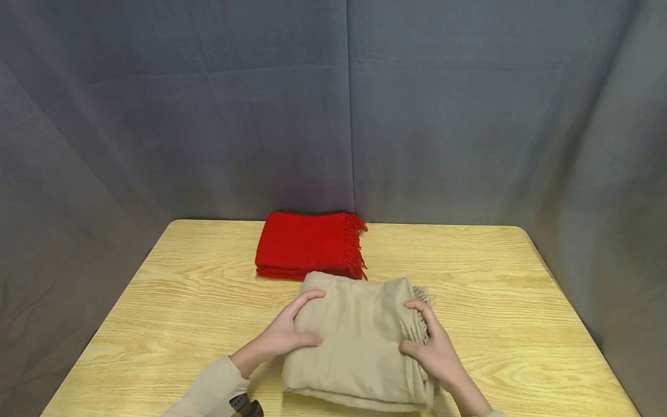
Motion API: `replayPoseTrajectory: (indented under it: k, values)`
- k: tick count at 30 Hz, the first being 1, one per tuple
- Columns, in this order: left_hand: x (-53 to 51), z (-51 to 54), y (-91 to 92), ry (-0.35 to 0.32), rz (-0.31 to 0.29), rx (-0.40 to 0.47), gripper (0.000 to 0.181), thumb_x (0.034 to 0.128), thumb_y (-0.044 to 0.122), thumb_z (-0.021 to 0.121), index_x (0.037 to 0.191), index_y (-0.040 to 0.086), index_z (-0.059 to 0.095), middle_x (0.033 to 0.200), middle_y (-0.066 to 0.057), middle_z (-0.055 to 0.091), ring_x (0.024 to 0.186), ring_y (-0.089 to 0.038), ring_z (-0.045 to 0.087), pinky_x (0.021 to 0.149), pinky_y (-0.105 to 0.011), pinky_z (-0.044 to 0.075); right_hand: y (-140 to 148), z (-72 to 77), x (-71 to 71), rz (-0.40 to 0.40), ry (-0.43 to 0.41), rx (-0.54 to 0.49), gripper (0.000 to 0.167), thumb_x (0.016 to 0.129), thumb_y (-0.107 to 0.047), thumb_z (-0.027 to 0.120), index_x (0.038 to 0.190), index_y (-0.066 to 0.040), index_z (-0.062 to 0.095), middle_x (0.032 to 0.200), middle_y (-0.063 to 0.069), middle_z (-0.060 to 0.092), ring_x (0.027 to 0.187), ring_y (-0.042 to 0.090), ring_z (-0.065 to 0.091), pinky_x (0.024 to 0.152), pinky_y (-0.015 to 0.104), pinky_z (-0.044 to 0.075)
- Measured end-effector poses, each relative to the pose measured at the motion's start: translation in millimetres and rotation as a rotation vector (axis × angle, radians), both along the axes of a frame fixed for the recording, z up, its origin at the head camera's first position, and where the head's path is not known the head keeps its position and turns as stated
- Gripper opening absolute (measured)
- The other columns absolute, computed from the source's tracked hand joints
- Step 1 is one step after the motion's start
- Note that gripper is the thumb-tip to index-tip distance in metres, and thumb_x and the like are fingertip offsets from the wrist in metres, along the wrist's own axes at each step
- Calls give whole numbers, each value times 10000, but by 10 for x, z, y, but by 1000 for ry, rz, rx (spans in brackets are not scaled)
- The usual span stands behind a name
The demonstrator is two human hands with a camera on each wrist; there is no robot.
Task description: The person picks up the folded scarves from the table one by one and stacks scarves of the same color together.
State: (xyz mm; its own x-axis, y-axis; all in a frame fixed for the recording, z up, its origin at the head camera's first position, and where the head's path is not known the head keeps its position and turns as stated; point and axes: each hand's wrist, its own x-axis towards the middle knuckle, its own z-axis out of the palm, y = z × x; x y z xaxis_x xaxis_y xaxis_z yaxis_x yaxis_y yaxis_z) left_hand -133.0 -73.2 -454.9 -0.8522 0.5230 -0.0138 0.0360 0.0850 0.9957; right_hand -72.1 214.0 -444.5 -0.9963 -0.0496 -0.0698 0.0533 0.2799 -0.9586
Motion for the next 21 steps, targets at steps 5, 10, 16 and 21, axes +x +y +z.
replayPoseTrajectory:
  k: [5, 10, 16, 21]
  values:
    - [-12, 13, 53, 13, -12, 18, 746, 672, -55, 714, 1314, 184, 421, 1139, -119, 469, 944, -200, 493, 771, -339, 443, 43, 27, -2, -3, 25, 32, 654, 715, 52, 636, 1293, -89, 364, 1406, 163, 203, 1135, 315, 274, 791, 400, 366]
    - [-12, 53, 105, 24, -4, 22, 752, 669, -52, 720, 1319, 176, 417, 1144, -114, 468, 947, -195, 488, 773, -335, 442, 80, 56, 3, -12, 22, 34, 661, 718, 47, 639, 1299, -92, 356, 1398, 175, 211, 1102, 322, 315, 775, 393, 378]
    - [-17, 110, 170, 26, 3, 19, 759, 664, -50, 723, 1317, 191, 419, 1155, -102, 464, 947, -199, 482, 776, -350, 430, 131, 81, -17, -32, 16, 17, 675, 701, 72, 633, 1291, -94, 350, 1335, 150, 261, 995, 290, 387, 730, 365, 422]
    - [-33, 125, 208, 31, 9, 32, 746, 659, -53, 718, 1300, 204, 435, 1135, -98, 476, 950, -204, 487, 778, -350, 435, 172, 106, -49, -18, 37, 28, 679, 704, 76, 632, 1296, -78, 340, 1334, 148, 263, 998, 273, 383, 748, 360, 405]
